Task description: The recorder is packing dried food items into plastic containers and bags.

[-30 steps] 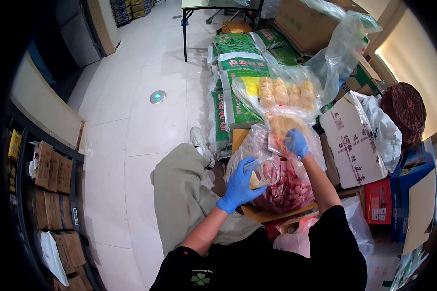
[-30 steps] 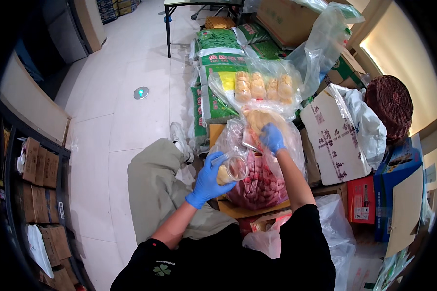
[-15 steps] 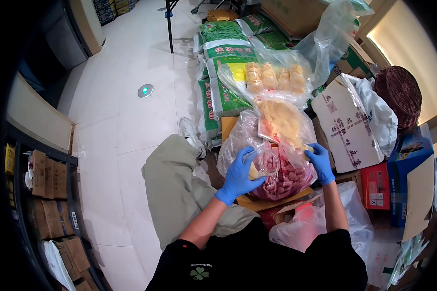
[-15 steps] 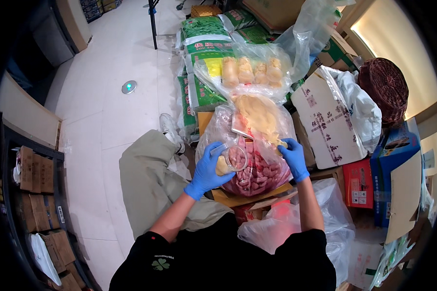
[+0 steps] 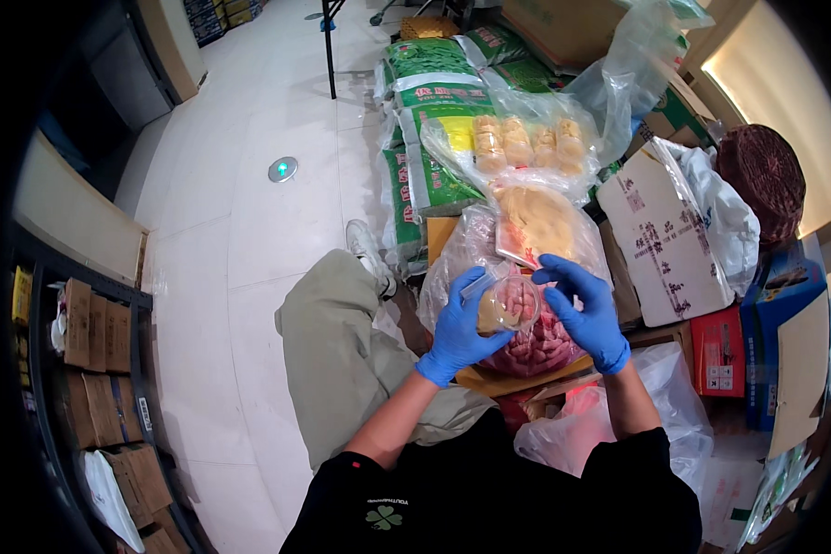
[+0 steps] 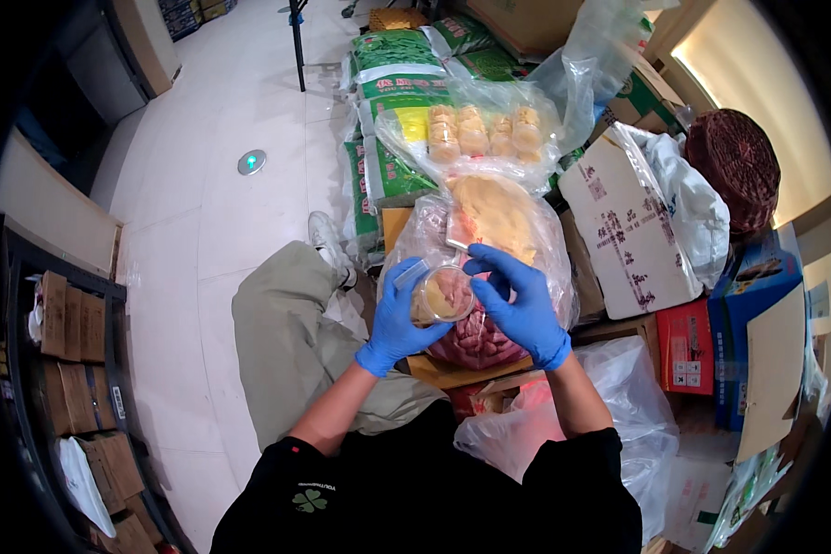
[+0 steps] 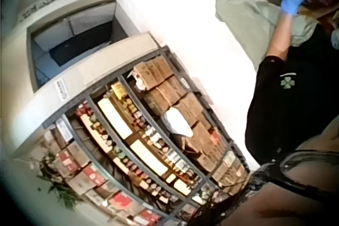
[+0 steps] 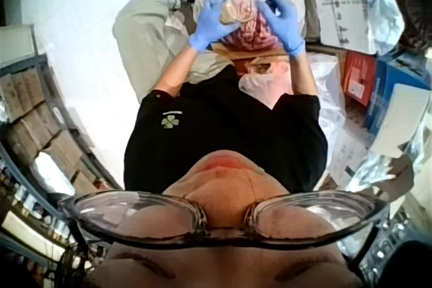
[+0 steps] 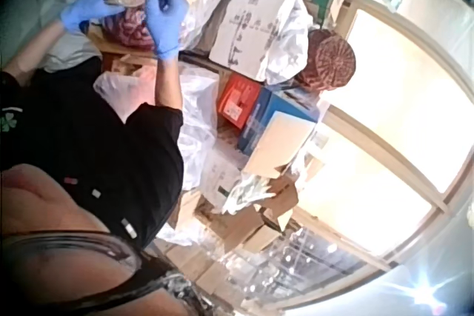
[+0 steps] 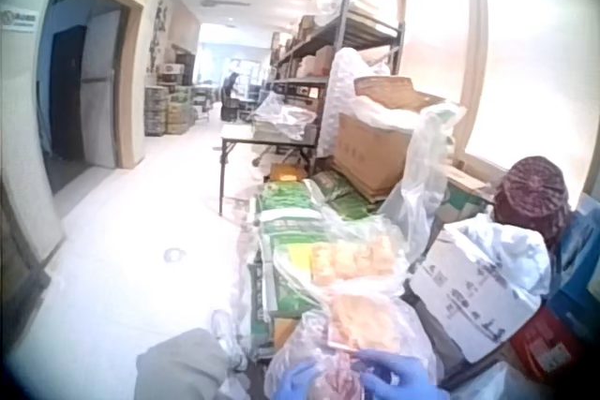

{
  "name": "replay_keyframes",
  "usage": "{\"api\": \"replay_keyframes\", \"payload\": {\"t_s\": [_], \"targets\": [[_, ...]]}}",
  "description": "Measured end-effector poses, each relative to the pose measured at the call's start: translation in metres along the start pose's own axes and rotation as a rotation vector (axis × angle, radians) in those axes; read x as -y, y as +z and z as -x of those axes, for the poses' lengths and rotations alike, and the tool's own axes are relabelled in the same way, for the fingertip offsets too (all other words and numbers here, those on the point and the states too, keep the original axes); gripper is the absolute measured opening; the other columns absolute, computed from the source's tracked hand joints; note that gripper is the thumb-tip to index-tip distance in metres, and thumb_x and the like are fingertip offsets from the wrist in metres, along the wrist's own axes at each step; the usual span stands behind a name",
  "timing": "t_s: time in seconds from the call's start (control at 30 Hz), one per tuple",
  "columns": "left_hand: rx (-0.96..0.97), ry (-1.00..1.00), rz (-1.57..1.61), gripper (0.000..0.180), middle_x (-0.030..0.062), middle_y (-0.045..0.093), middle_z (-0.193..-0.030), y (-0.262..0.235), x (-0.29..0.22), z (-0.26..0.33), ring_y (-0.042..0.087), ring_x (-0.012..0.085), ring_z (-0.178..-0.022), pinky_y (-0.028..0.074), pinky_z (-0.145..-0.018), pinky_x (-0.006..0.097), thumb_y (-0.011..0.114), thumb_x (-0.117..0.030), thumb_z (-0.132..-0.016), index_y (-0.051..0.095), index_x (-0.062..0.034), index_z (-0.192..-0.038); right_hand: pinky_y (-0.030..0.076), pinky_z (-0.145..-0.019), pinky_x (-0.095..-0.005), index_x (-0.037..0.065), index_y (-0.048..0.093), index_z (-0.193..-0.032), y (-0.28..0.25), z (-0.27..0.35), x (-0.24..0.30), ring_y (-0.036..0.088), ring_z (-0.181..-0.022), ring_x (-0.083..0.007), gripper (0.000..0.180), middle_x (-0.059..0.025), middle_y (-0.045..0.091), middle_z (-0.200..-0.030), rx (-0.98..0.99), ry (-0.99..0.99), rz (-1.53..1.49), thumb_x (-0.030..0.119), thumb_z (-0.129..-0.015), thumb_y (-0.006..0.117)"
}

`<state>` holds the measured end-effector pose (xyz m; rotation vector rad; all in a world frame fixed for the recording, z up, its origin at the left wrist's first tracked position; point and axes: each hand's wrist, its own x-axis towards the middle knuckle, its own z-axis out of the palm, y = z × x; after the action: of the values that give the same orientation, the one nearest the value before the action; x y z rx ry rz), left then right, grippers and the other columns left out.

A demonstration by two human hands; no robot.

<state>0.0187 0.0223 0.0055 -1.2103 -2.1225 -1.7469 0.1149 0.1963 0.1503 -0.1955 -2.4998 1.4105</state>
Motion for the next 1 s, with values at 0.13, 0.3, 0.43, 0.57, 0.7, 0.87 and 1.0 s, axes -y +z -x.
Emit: {"api": "replay_keyframes", "payload": {"t_s": [0.13, 0.3, 0.43, 0.57, 0.7, 0.87, 1.0], "targets": [[-0.16, 0.121, 0.038, 0.093, 0.0212, 0.049, -0.142, -0.011, -0.008, 0.005, 0.05, 0.041, -0.131, 0.045, -0.11, 0.048, 0.094, -0.032, -0.068, 0.048, -0.0037, -0.144, 0.05, -0.072, -0.0227, 0.002, 0.064, -0.134, -0.007, -0.002, -0.006, 0.059, -0.08, -0.0067, 0.034, -0.0059, 0.073, -0.104, -0.085, -0.001, -0.194, 0.006, -0.1, 0.063], [-0.198, 0.034, 0.06, 0.091, 0.0187, 0.051, -0.14, -0.021, 0.006, 0.004, 0.053, 0.0398, -0.129, 0.047, -0.108, 0.047, 0.094, -0.032, -0.066, 0.05, -0.0071, -0.142, 0.052, -0.073, -0.023, -0.001, 0.068, -0.125, -0.028, -0.008, -0.047, 0.063, -0.081, -0.008, 0.028, -0.006, 0.073, -0.094, -0.01, 0.21, -0.162, 0.01, -0.099, 0.065], [-0.176, 0.029, -0.014, 0.09, 0.0196, 0.051, -0.14, -0.026, 0.011, 0.009, 0.053, 0.04, -0.13, 0.048, -0.107, 0.047, 0.093, -0.032, -0.068, 0.05, -0.0073, -0.144, 0.057, -0.077, -0.0405, -0.003, 0.075, -0.099, -0.065, -0.006, -0.118, 0.074, -0.081, -0.0333, 0.028, -0.0228, 0.074, -0.086, 0.156, 0.289, 0.639, 0.015, -0.088, 0.056], [-0.148, 0.015, 0.016, 0.09, 0.021, 0.05, -0.141, -0.026, 0.009, 0.004, 0.052, 0.0412, -0.13, 0.048, -0.107, 0.047, 0.092, -0.032, -0.069, 0.05, -0.0073, -0.144, 0.056, -0.088, -0.0438, -0.002, 0.076, -0.1, -0.079, -0.018, -0.164, 0.072, -0.093, -0.0404, 0.031, -0.0268, 0.073, -0.095, 0.255, 0.374, 0.725, 0.016, -0.087, 0.053], [-0.088, -0.026, 0.034, 0.09, 0.0216, 0.049, -0.141, -0.019, 0.01, 0.001, 0.053, 0.0415, -0.13, 0.048, -0.107, 0.047, 0.092, -0.032, -0.069, 0.05, -0.0076, -0.144, 0.052, -0.1, -0.0388, 0.002, 0.07, -0.126, -0.065, -0.042, -0.255, 0.067, -0.116, -0.0365, 0.043, -0.0233, 0.07, -0.123, -0.032, 0.016, 0.587, 0.008, -0.084, 0.059], [-0.042, -0.048, 0.001, 0.089, 0.022, 0.051, -0.14, -0.026, 0.01, 0.006, 0.052, 0.0419, -0.13, 0.047, -0.108, 0.047, 0.092, -0.033, -0.07, 0.049, -0.0064, -0.144, 0.052, -0.096, -0.0456, 0.005, 0.07, -0.117, -0.038, -0.094, -0.291, 0.062, -0.113, -0.0413, 0.035, -0.0238, 0.065, -0.121, -0.067, -0.161, 0.876, 0.011, -0.083, 0.067], [-0.047, -0.077, -0.015, 0.086, 0.0209, 0.05, -0.14, -0.028, 0.008, 0.006, 0.055, 0.041, -0.128, 0.049, -0.106, 0.047, 0.091, -0.034, -0.072, 0.051, -0.0073, -0.143, 0.053, -0.082, -0.0508, 0.006, 0.071, -0.095, -0.042, -0.112, -0.327, 0.065, -0.091, -0.0434, 0.016, -0.0206, 0.068, -0.095, 0.017, -0.038, 0.988, 0.011, -0.079, 0.068]]}}
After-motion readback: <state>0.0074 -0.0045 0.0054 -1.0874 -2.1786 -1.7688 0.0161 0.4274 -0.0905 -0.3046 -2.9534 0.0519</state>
